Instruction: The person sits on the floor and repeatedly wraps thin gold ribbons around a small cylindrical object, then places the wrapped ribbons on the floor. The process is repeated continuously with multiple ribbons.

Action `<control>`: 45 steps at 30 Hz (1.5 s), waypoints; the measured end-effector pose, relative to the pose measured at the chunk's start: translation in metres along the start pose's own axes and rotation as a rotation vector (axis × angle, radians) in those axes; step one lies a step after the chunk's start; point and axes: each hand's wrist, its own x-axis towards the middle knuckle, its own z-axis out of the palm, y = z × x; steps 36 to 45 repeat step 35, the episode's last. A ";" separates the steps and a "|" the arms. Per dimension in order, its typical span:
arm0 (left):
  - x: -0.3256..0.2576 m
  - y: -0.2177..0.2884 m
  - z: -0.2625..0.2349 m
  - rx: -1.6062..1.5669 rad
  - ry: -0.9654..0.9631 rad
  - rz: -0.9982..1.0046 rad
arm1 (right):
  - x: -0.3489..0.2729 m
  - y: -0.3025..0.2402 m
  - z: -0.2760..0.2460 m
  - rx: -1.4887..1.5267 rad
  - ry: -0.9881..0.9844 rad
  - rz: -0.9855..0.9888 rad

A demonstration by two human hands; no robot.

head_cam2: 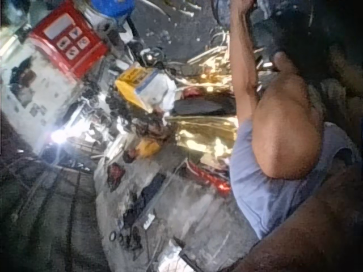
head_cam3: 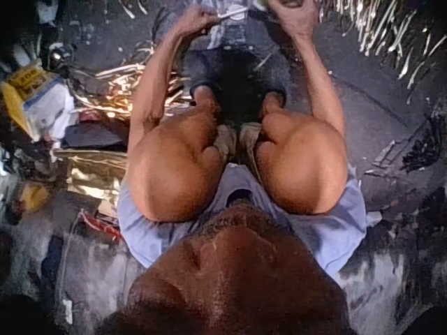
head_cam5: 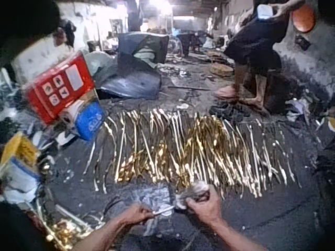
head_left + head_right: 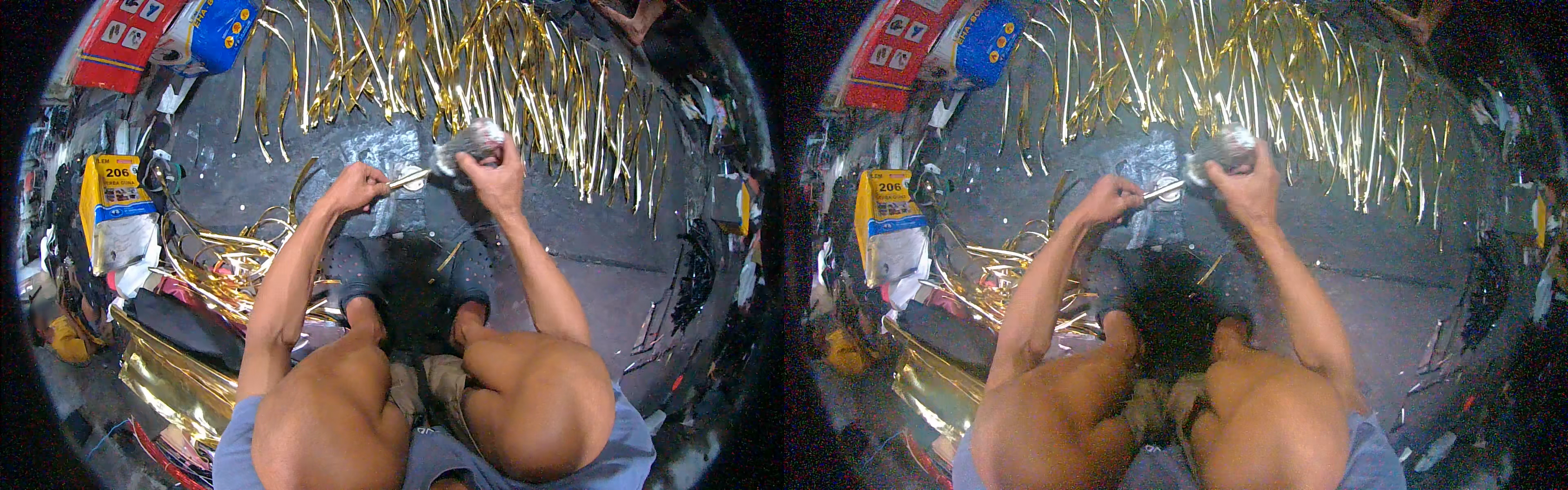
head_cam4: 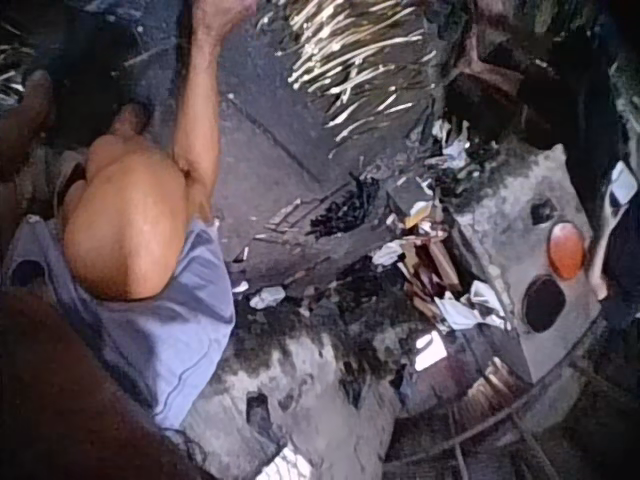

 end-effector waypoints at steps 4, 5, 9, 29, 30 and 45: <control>0.014 -0.029 0.000 0.173 0.133 0.134 | -0.020 -0.017 0.038 -0.062 -0.265 -0.061; 0.015 -0.028 -0.002 0.190 0.140 0.116 | -0.026 -0.015 0.045 -0.094 -0.262 -0.147; 0.005 0.010 0.005 0.382 0.216 0.039 | -0.039 -0.010 0.053 -0.224 -0.222 -0.437; -0.007 0.023 0.041 0.097 0.516 0.498 | -0.009 0.033 0.057 0.665 -0.319 0.740; -0.006 0.026 0.041 0.118 0.509 0.493 | -0.008 0.010 0.036 0.749 -0.273 0.760; -0.010 0.030 0.044 0.200 0.569 0.564 | 0.007 -0.053 -0.064 1.058 -0.376 0.466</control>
